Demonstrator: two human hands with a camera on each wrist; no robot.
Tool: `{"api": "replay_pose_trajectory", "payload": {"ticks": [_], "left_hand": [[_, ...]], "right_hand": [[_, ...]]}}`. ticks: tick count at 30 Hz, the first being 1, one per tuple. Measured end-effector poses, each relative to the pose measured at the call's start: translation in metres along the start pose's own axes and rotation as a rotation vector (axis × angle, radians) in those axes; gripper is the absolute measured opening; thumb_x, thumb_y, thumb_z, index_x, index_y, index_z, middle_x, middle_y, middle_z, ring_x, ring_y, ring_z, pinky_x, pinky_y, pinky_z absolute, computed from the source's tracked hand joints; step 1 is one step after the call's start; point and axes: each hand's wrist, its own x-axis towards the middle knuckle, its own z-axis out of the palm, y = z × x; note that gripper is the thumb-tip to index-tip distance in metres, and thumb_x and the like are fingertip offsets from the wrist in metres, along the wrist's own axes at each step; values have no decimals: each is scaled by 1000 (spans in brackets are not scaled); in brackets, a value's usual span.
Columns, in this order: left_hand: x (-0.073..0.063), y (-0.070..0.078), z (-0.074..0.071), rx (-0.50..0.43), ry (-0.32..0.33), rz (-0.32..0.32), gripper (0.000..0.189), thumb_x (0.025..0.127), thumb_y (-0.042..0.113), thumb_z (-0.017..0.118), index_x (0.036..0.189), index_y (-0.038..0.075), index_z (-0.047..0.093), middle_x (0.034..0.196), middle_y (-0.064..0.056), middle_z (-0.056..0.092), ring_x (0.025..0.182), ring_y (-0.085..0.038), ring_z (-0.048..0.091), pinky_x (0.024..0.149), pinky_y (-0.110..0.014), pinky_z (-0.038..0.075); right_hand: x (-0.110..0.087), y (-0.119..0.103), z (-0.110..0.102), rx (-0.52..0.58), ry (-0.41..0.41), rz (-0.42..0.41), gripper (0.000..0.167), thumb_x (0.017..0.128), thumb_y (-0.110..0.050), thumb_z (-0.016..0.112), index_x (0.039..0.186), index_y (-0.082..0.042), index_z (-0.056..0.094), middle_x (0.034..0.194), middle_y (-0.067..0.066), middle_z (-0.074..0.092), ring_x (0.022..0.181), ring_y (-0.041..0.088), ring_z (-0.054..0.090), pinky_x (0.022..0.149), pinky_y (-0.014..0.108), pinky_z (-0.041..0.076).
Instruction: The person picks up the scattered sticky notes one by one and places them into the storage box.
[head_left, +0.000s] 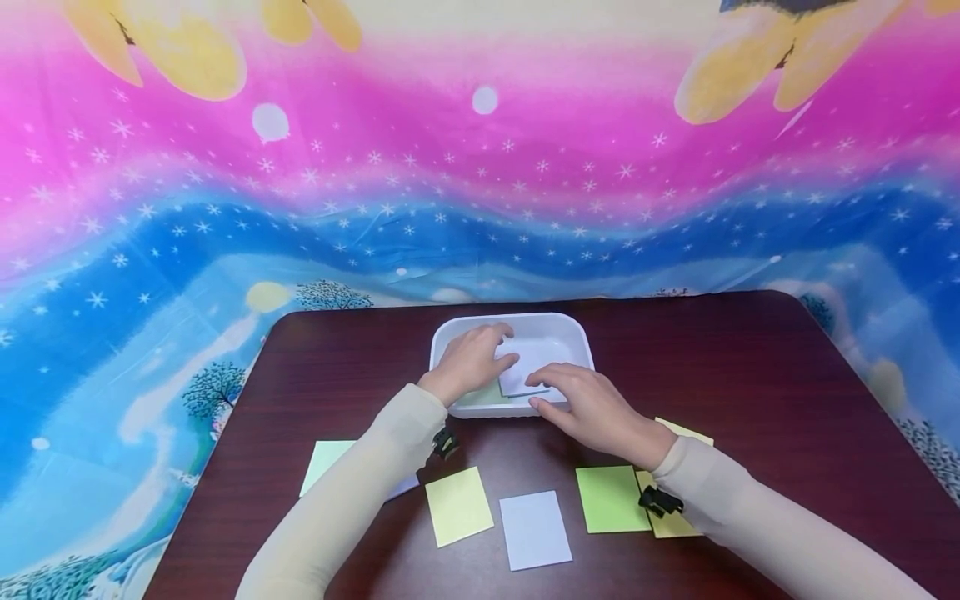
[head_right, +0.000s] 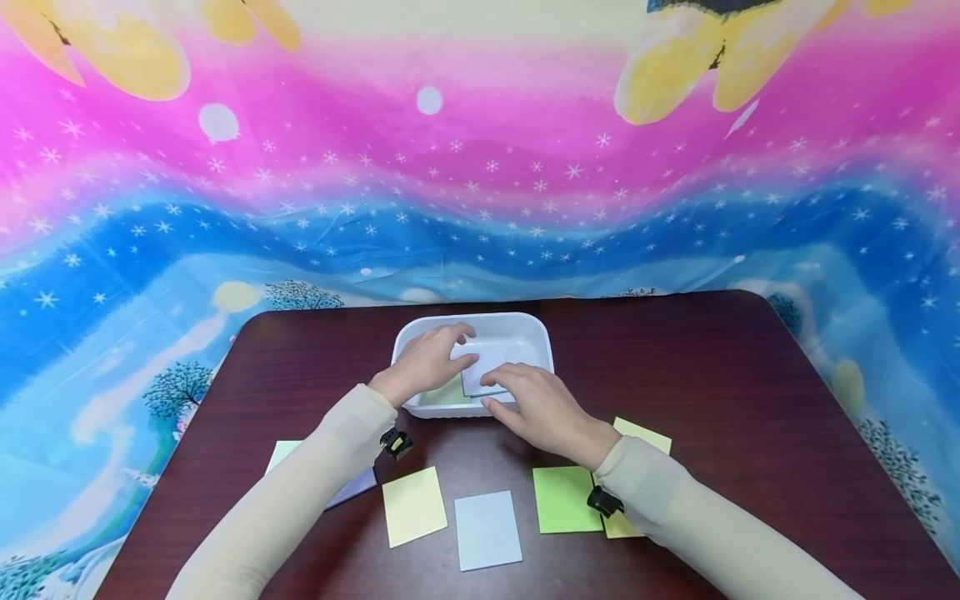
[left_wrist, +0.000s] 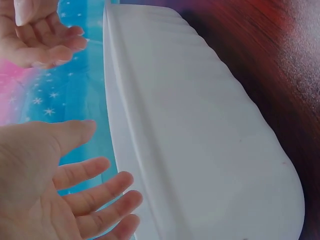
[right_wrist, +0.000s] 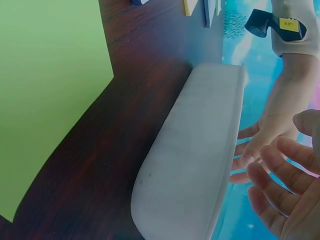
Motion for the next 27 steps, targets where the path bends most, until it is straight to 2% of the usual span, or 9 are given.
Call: {"api": "replay_pose_trajectory", "payload": {"ticks": [14,20,27], "left_hand": [[-12,4,-4,-10,38,42,43,99,35,65,136,13,60,127,-8,70,113,-21,68,96,-43,55],[-20,8,-6,-25,51,72,42,99,34,66,135,13,60,126,-9,70,111,-22,68,95,-43,55],[-30,15,-6,-25,64,79,43,98,34,67,135,14,61,127,-7,70,112,-21,68,95,-42,56]], "right_hand": [[-1,-1,-4,-27,-2,1,28,93,-25,73,118,-12,71,115,1,75,106,17,71,91,41,58],[-2,-1,-5,-32,4,-11,29,94,-25,73,119,-12,71,114,1,75,107,17,71,91,41,58],[-4,-1,-5,-31,-4,0,28,93,-26,74,118,-12,72,114,1,75,108,17,71,92,42,58]]}}
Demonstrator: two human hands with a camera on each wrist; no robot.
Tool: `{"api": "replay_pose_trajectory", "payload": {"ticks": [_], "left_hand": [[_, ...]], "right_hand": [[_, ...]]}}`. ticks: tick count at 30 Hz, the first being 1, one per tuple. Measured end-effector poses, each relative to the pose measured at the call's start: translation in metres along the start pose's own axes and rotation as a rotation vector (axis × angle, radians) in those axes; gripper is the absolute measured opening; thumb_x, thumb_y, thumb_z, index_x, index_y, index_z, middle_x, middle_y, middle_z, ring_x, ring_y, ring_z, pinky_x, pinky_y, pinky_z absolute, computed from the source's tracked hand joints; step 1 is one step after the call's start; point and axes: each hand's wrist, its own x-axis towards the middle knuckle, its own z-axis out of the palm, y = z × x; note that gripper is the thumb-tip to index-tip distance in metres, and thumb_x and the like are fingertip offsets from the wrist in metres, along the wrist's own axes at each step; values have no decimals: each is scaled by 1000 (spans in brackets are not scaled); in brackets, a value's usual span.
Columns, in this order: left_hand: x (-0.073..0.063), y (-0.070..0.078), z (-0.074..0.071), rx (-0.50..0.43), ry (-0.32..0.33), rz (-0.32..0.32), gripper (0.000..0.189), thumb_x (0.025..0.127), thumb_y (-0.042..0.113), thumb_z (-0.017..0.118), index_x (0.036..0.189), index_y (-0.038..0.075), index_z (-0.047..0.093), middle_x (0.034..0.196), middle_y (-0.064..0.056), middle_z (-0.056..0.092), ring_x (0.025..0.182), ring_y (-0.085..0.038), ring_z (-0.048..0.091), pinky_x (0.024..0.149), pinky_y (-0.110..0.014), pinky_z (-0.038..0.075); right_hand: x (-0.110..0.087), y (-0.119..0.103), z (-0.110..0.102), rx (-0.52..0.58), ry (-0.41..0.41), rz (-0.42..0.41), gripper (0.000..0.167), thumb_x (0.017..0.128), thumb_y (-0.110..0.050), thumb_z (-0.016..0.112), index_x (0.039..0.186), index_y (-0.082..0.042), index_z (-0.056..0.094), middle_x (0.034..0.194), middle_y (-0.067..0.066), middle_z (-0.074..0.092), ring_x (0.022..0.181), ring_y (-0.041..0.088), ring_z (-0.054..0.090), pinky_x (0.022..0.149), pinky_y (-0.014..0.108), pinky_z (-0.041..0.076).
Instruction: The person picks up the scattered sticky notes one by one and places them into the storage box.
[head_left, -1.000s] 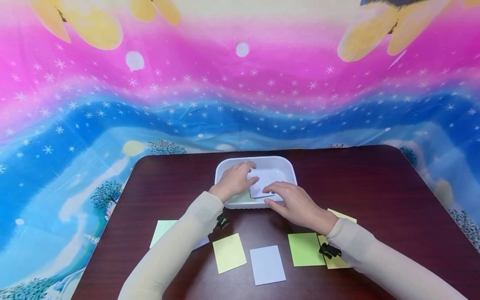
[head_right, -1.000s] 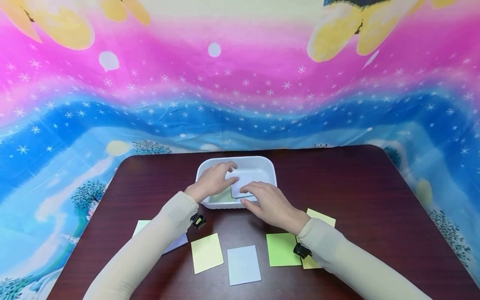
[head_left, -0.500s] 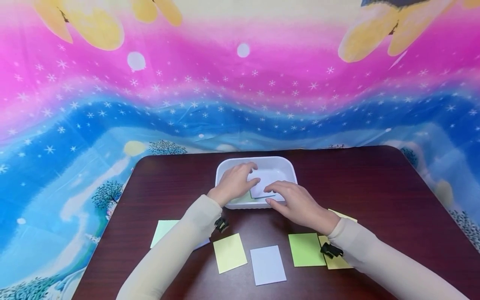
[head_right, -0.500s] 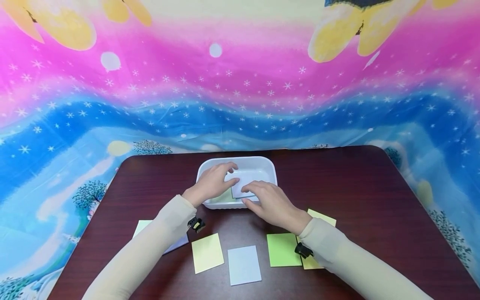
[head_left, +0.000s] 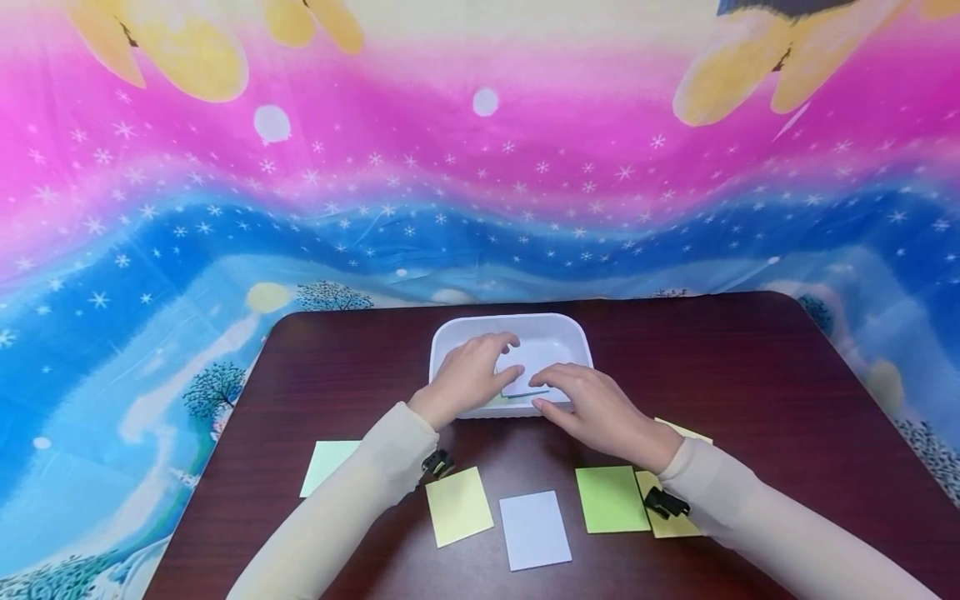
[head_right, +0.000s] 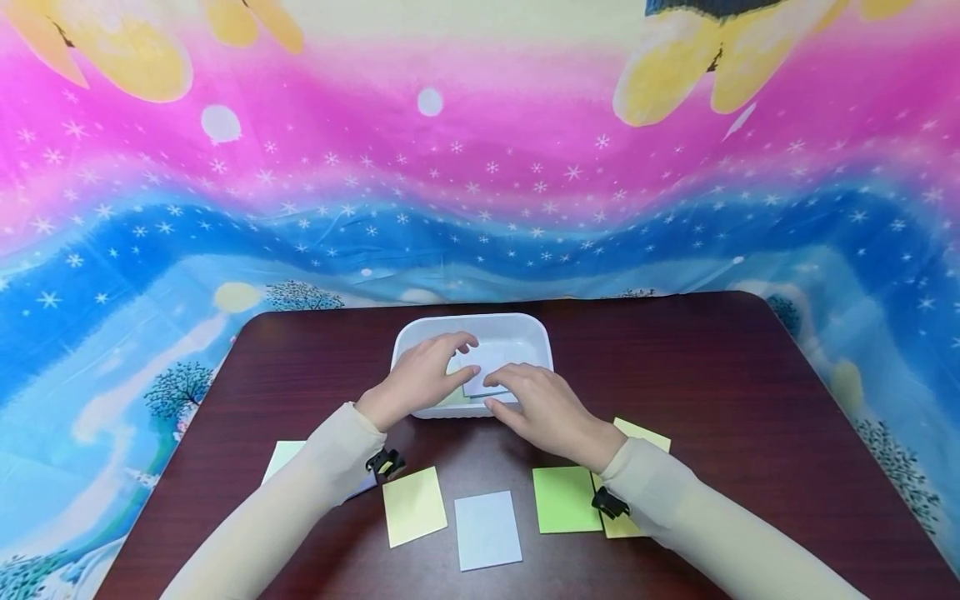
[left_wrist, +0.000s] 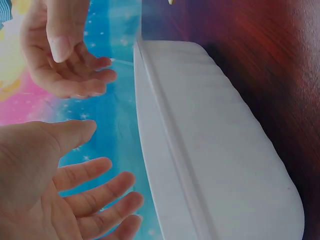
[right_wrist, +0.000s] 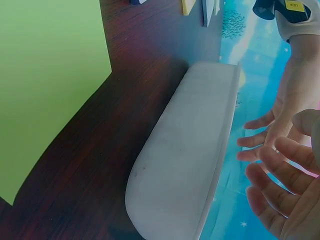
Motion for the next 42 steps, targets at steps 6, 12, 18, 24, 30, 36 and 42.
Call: {"api": "replay_pose_trajectory", "payload": {"ticks": [6,12,18,24,30,36,42], "left_hand": [[-9,5,-2,16,14,22,43,97,35,67,135,15,62,128,-5,69,112,-19,68,94,-41,56],[-19,9,-4,38,21,37,44,97,37,67,135,15,62,130,-5,69,112,-19,68,96,-40,56],[-28,11,-3,66,31,58,43,98,38,66,134,16,62,130,-4,70,114,-20,68,96,-41,56],[-35,13,-3,72,45,80,42,97,37,68,133,15,63,126,-4,71,112,-21,69,91,-41,57],[-42,13,-3,94,61,85,42,96,36,69,132,15,64,123,-3,72,109,-21,69,89,-40,57],[-47,13,-2,98,57,84,42,97,37,68,132,16,63,124,-2,72,109,-20,69,89,-39,57],[-53,12,-2,77,61,90,41,97,37,68,131,16,64,124,-3,72,108,-21,69,89,-40,57]], "right_hand": [[-3,0,1,-3,-3,17,29,93,-27,75,117,-13,72,114,1,75,107,17,70,92,41,58],[-5,0,2,-1,11,0,27,93,-26,75,116,-13,72,113,0,75,106,16,70,91,41,58],[-9,-2,4,-2,30,-32,24,93,-25,74,114,-14,72,111,-2,75,105,15,70,90,40,58],[-12,-6,5,-21,32,-50,24,93,-25,74,114,-15,72,111,-2,75,106,15,70,90,39,57],[-14,-9,5,-30,34,-41,24,92,-27,75,114,-16,72,111,-3,75,106,14,70,90,38,58],[-16,-10,6,-10,33,-39,22,92,-26,75,111,-17,72,107,-4,75,100,12,70,86,38,58],[-18,-10,7,2,27,-39,21,92,-26,75,111,-19,72,105,-7,74,97,9,69,84,36,58]]}}
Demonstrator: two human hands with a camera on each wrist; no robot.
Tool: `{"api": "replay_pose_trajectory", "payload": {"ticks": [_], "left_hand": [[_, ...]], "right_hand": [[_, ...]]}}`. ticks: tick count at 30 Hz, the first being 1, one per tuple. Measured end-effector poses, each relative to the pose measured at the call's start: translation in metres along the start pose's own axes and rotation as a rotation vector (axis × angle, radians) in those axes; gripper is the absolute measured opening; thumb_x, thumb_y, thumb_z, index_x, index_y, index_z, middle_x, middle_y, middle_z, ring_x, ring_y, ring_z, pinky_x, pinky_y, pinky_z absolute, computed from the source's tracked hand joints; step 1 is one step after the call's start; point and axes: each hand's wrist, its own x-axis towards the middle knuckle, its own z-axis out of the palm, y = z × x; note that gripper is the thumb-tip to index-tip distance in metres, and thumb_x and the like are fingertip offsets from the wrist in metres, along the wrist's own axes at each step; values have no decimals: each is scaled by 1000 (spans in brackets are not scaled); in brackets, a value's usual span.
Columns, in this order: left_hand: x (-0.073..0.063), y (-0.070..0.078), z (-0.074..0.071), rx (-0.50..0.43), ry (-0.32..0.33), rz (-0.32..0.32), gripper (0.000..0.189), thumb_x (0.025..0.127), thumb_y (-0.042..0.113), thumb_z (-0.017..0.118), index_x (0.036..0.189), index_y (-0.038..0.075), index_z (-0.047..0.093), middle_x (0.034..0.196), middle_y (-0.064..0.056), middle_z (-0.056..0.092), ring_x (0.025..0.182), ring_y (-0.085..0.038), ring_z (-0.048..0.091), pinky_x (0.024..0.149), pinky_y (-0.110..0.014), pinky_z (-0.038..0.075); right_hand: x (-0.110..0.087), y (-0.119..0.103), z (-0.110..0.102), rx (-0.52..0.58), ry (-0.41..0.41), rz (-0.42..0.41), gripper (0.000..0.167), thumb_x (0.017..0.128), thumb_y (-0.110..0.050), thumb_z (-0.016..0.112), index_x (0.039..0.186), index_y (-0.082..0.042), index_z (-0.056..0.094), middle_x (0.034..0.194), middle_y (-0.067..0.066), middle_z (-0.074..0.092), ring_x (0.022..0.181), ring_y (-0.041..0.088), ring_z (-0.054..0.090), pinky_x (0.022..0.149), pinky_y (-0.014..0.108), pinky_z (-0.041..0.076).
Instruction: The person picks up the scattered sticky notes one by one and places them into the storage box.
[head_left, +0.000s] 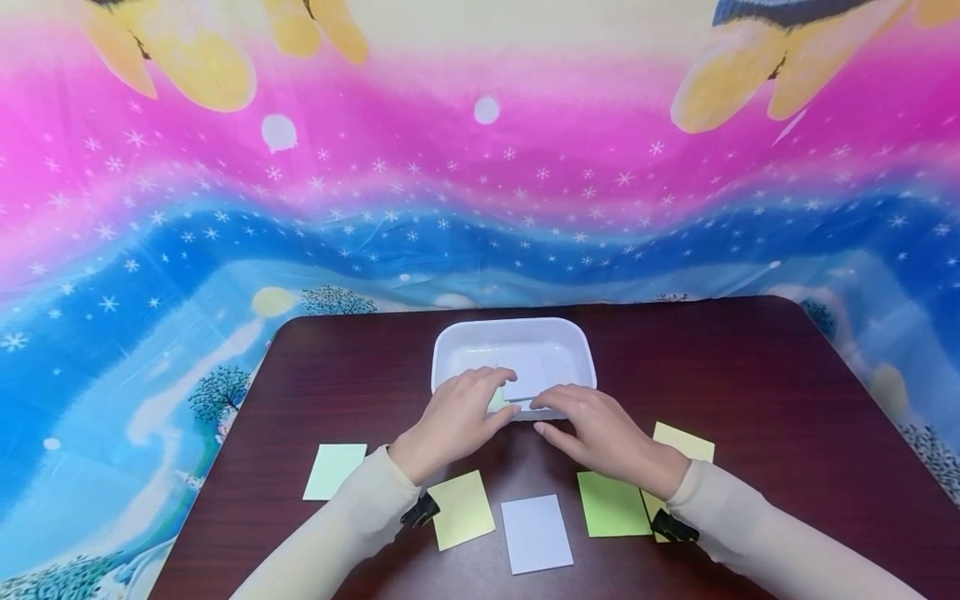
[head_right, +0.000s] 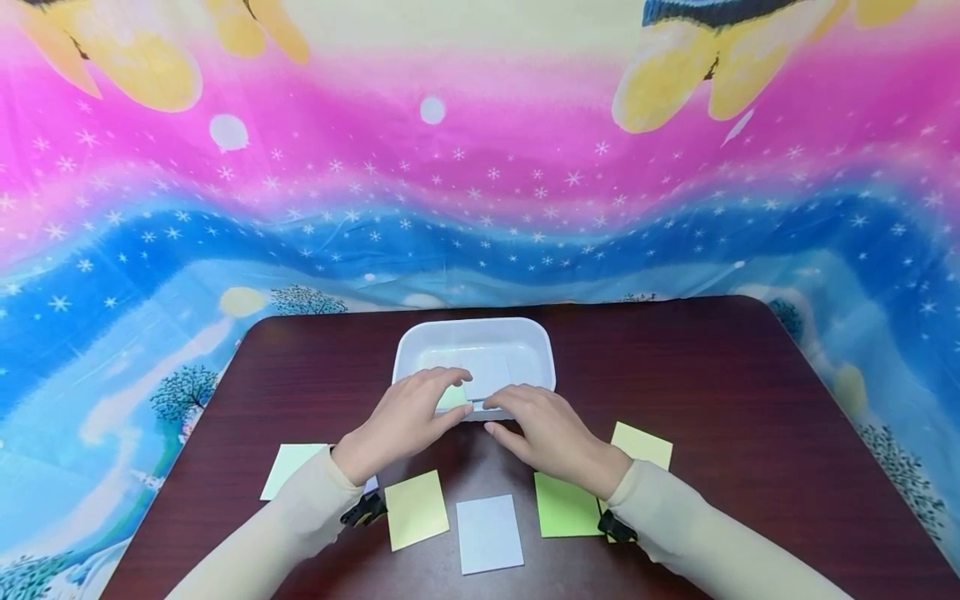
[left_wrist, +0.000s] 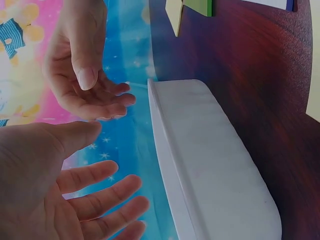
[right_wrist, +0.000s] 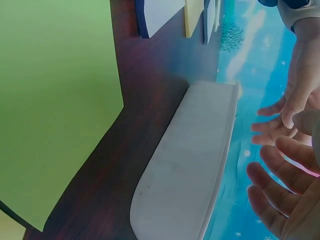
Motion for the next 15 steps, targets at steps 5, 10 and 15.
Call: {"api": "replay_pose_trajectory", "payload": {"ticks": [5,10,15], "left_hand": [[-5,0,3,4,6,16,40,96,36,69,130,15,64,120,-4,73,103,-20,70,87,-40,56],[-8,1,3,0,3,22,39,97,36,68,130,16,64,120,-4,73,101,-19,70,85,-40,56],[-12,2,3,4,-5,16,41,97,38,68,132,17,63,121,-3,73,102,-19,70,86,-39,57]], "right_hand": [[-2,-2,0,-17,7,-14,20,92,-26,75,111,-22,71,105,-11,73,99,6,69,85,34,58],[-5,-3,1,-31,15,-41,21,91,-27,76,111,-21,71,107,-10,74,103,9,69,88,35,57],[-8,-4,2,-36,23,-58,22,90,-26,76,111,-20,71,108,-9,74,104,10,70,89,36,57]]}}
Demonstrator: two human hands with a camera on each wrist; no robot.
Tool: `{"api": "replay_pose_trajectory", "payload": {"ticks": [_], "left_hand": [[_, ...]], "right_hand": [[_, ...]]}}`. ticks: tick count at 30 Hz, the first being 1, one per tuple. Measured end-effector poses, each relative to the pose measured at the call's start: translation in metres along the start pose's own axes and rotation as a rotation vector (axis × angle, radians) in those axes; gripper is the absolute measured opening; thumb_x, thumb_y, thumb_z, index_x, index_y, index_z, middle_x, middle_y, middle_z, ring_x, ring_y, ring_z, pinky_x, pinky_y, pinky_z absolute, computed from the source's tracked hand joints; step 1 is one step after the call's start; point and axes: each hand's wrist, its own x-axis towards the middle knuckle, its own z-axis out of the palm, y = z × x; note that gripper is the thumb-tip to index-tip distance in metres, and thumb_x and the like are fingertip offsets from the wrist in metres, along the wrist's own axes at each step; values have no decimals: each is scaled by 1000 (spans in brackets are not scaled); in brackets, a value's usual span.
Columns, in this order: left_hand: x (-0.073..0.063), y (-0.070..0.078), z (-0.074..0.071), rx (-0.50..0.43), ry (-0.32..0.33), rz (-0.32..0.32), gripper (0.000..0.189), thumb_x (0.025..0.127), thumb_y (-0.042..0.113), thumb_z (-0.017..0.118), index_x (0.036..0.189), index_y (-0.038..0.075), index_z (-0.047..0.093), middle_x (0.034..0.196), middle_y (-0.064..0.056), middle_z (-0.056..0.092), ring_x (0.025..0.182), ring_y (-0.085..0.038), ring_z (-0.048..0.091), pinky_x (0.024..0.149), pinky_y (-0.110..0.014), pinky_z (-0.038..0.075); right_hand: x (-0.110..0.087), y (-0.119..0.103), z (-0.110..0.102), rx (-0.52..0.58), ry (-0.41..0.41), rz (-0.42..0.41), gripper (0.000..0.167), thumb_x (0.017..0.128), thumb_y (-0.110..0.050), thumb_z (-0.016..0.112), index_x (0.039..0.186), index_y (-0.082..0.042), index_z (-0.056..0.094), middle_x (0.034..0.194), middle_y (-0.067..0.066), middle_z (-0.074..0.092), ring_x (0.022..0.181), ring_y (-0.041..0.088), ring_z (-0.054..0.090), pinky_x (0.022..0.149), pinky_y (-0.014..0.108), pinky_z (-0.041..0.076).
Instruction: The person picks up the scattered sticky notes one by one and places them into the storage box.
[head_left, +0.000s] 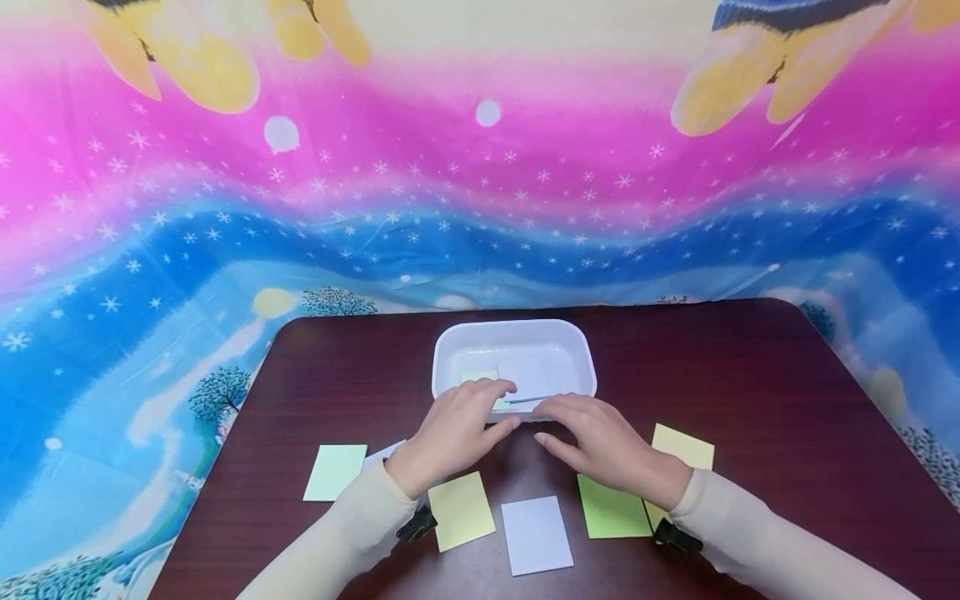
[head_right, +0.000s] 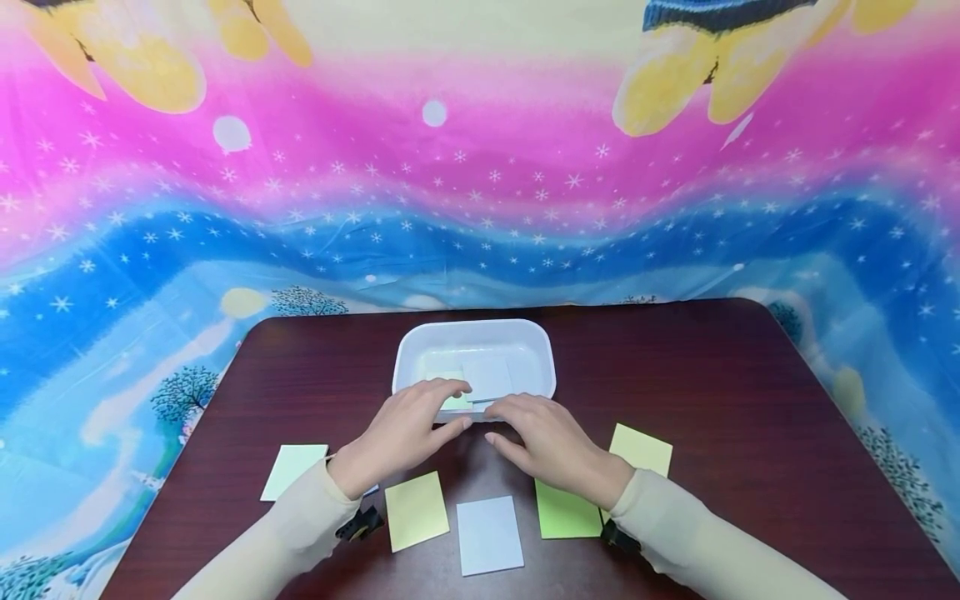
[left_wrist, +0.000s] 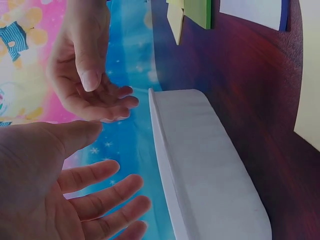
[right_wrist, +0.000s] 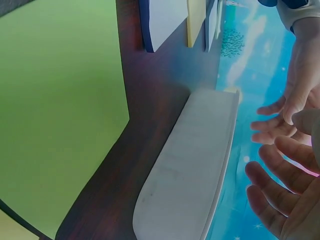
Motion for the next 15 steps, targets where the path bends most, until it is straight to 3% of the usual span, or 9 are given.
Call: {"api": "replay_pose_trajectory", "payload": {"ticks": [10,15], "left_hand": [[-9,1,7,4,13,12,42,96,39,68,132,18,63,124,0,72,106,-18,70,86,-39,57],[-12,3,9,-6,-15,12,43,97,40,67,133,17,62,126,0,71,109,-18,69,88,-39,57]], "right_hand": [[-6,-3,2,-1,-6,-4,24,90,-26,77,112,-19,71,108,-7,74,103,10,70,89,36,57],[-7,-3,3,-1,-17,8,23,90,-26,77,111,-19,71,108,-8,74,104,9,70,89,36,57]]}}
